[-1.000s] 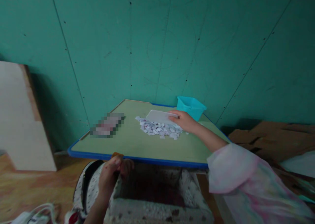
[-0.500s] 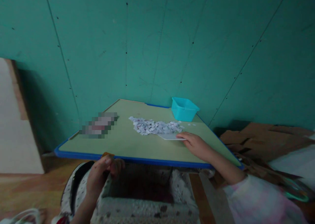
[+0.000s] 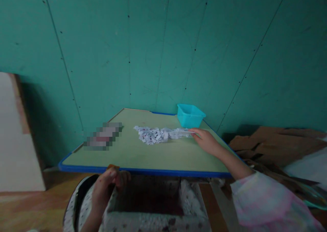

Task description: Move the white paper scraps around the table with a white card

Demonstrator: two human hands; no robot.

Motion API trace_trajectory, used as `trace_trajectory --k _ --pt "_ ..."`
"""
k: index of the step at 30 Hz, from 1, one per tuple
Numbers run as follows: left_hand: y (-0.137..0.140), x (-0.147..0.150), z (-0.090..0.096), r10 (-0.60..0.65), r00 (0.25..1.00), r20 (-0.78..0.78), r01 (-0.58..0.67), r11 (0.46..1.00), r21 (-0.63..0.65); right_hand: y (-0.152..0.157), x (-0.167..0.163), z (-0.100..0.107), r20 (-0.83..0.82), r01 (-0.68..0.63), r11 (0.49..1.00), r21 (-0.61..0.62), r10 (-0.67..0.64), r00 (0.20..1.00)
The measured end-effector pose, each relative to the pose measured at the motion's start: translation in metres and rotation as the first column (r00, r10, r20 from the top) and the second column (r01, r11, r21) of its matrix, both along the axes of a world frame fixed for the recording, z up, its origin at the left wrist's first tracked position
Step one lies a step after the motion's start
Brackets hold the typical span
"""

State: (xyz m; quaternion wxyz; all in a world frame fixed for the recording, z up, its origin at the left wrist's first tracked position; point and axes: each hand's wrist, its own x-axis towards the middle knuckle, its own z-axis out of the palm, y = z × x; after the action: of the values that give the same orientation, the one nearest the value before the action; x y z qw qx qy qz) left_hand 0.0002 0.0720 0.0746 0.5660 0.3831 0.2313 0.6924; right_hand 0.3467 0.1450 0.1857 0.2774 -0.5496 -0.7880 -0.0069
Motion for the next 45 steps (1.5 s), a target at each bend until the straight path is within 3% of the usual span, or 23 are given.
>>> trace_trajectory --k 4,9,16,20,23,29,34,39,42,45 --pt "-0.002 0.0 0.004 -0.027 1.0 -0.013 0.027 1.0 0.009 -0.001 -0.013 0.004 -0.019 0.045 0.999 -0.013 -0.045 0.999" --pt "0.0 -0.003 0.001 -0.017 0.999 -0.047 0.017 1.0 0.013 -0.01 -0.034 0.002 -0.004 -0.028 0.999 0.025 0.028 1.0" --pt "0.004 -0.008 -0.001 -0.067 0.994 -0.084 0.069 0.998 0.014 -0.059 -0.062 -0.01 0.123 -0.146 0.981 0.128 0.13 0.984" --pt "0.001 -0.002 0.006 0.005 1.0 -0.027 -0.006 0.999 -0.031 -0.077 -0.075 -0.02 0.252 -0.221 0.968 0.122 0.185 0.95" --pt "-0.002 0.001 0.009 0.022 0.999 -0.049 -0.024 0.999 -0.046 -0.068 -0.072 -0.023 0.293 -0.171 0.977 0.128 0.127 0.948" --pt "-0.005 0.004 0.006 0.057 0.998 -0.008 -0.057 0.997 -0.049 -0.028 -0.041 -0.022 0.291 0.078 0.987 0.138 -0.115 0.95" --pt "-0.006 0.007 0.008 0.035 0.999 0.015 -0.035 0.999 -0.025 -0.011 -0.031 -0.012 0.138 0.241 0.969 0.051 -0.246 0.959" --pt "0.0 -0.003 0.004 0.011 0.999 -0.043 -0.012 1.0 -0.026 0.013 -0.047 0.0 -0.198 0.186 0.981 0.052 -0.172 0.965" --pt "0.007 -0.01 -0.004 -0.137 0.983 -0.121 0.139 0.99 0.002 0.034 -0.062 0.006 -0.419 0.125 0.99 0.072 -0.084 0.904" --pt "0.01 -0.011 -0.011 -0.037 0.998 -0.046 0.038 0.999 0.022 0.054 -0.079 0.008 -0.582 0.117 0.993 0.022 -0.082 0.809"
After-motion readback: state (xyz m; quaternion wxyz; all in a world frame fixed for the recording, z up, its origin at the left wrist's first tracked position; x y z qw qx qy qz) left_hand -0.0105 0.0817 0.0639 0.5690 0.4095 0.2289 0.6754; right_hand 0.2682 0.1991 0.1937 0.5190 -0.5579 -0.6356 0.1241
